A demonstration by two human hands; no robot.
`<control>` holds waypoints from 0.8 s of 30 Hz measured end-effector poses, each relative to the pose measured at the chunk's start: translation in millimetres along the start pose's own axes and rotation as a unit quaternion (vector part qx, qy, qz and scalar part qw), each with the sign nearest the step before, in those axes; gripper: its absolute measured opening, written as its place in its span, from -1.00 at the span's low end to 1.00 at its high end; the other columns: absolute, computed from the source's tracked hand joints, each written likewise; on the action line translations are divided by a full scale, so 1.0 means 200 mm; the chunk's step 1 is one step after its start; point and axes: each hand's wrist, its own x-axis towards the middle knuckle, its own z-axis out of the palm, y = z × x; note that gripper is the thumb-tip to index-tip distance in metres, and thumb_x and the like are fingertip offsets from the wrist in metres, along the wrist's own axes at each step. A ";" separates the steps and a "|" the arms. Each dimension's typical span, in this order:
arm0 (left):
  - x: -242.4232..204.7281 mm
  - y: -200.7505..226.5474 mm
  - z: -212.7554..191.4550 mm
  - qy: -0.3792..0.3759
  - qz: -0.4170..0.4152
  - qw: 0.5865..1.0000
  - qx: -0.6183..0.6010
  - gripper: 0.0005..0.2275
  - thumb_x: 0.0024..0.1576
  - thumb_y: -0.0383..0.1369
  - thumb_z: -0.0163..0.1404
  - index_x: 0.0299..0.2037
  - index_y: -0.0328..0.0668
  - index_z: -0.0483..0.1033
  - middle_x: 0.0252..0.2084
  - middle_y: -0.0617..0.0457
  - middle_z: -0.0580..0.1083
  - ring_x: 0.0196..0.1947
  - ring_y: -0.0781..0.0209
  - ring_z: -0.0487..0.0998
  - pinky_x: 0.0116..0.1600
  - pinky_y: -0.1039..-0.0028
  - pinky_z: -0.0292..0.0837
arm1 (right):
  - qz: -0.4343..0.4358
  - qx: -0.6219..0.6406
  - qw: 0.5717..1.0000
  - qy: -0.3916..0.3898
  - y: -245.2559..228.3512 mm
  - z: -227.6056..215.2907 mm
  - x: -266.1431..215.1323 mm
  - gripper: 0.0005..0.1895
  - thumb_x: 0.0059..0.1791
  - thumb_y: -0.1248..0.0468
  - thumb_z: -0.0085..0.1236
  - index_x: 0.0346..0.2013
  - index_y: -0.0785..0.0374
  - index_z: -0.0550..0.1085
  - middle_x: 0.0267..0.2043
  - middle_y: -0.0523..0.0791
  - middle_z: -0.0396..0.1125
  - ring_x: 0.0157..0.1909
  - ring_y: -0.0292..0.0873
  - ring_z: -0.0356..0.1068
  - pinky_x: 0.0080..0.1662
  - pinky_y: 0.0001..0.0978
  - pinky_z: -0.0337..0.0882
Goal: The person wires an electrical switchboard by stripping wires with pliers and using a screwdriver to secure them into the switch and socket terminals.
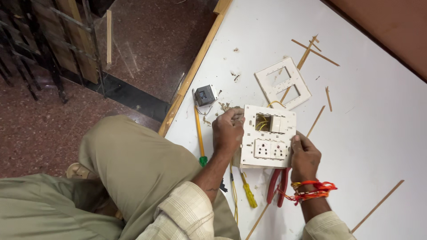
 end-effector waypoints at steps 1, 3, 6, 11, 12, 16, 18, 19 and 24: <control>0.00 0.01 0.00 0.001 0.000 1.000 -0.001 -0.77 0.13 -0.54 0.04 -0.02 -0.22 0.60 -0.13 -0.06 0.64 -0.17 0.24 0.71 -0.12 0.54 0.70 | -0.012 -0.014 1.000 0.008 -0.01 0.01 -0.01 -0.68 0.13 0.26 0.08 0.08 0.43 0.54 -0.14 -0.10 0.47 -0.19 -0.35 0.37 -0.10 -0.52 0.42; -0.01 0.04 -0.03 0.006 -0.017 0.999 0.030 -0.84 0.12 -0.49 0.13 -0.11 -0.22 0.64 -0.20 -0.05 0.65 -0.26 0.22 0.69 -0.15 0.48 0.62 | -0.014 -0.029 0.999 0.013 -0.01 0.04 -0.03 -0.68 0.13 0.26 0.07 0.09 0.41 0.56 -0.17 -0.09 0.47 -0.24 -0.32 0.32 -0.15 -0.47 0.38; -0.02 0.09 -0.04 0.000 0.003 1.000 0.009 -0.83 0.09 -0.54 0.10 -0.12 -0.28 0.62 -0.22 -0.05 0.65 -0.26 0.23 0.70 -0.12 0.49 0.61 | -0.048 -0.067 0.996 0.028 -0.03 0.05 -0.05 -0.70 0.13 0.26 0.08 0.08 0.36 0.57 -0.18 -0.08 0.49 -0.25 -0.31 0.35 -0.15 -0.43 0.40; -0.05 0.16 -0.08 -0.004 0.014 0.999 0.052 -0.79 0.04 -0.54 0.09 -0.11 -0.23 0.62 -0.26 -0.02 0.64 -0.30 0.18 0.68 -0.15 0.43 0.59 | -0.104 -0.228 0.965 0.080 -0.07 0.07 -0.10 -0.73 0.08 0.24 0.16 0.02 0.27 0.61 -0.16 0.02 0.51 -0.30 -0.14 0.43 -0.18 -0.30 0.44; -0.05 0.17 -0.09 -0.013 0.013 0.997 0.080 -0.74 0.02 -0.55 0.08 -0.08 -0.19 0.62 -0.29 -0.01 0.64 -0.33 0.13 0.67 -0.16 0.38 0.57 | -0.091 -0.242 0.963 0.074 -0.08 0.07 -0.10 -0.73 0.08 0.24 0.15 0.03 0.24 0.61 -0.18 0.04 0.52 -0.29 -0.14 0.46 -0.16 -0.30 0.45; -0.06 0.19 -0.10 -0.031 0.004 0.996 0.084 -0.73 0.03 -0.52 0.06 -0.06 -0.15 0.61 -0.31 0.00 0.63 -0.35 0.12 0.67 -0.15 0.36 0.58 | -0.128 -0.311 0.940 0.052 -0.10 0.05 -0.07 -0.75 0.05 0.24 0.19 -0.02 0.25 0.63 -0.16 0.07 0.52 -0.28 -0.14 0.48 -0.14 -0.28 0.46; -0.05 0.17 -0.09 -0.002 0.076 0.987 0.142 -0.70 -0.03 -0.53 0.09 -0.06 -0.18 0.63 -0.35 0.00 0.66 -0.32 0.08 0.63 -0.17 0.30 0.52 | -0.080 -0.295 0.951 0.040 -0.09 0.04 -0.05 -0.73 0.07 0.23 0.17 0.01 0.25 0.61 -0.19 0.06 0.53 -0.27 -0.15 0.48 -0.13 -0.29 0.46; -0.05 0.16 -0.09 -0.001 0.075 0.987 0.141 -0.70 -0.03 -0.53 0.09 -0.06 -0.18 0.63 -0.35 0.00 0.66 -0.32 0.08 0.63 -0.17 0.30 0.52 | -0.032 -0.278 0.960 0.027 -0.07 0.03 -0.04 -0.71 0.08 0.22 0.14 0.05 0.25 0.59 -0.22 0.05 0.54 -0.27 -0.17 0.49 -0.12 -0.30 0.46; -0.04 0.10 -0.02 -0.201 -0.075 0.970 -0.114 -0.74 0.14 -0.40 0.08 0.02 -0.27 0.61 -0.23 0.01 0.62 -0.43 0.35 0.59 -0.43 0.58 0.57 | 0.022 -0.071 0.997 -0.014 0.03 0.01 -0.02 -0.67 0.12 0.23 0.06 0.10 0.35 0.54 -0.06 -0.04 0.50 -0.12 -0.27 0.42 -0.06 -0.39 0.43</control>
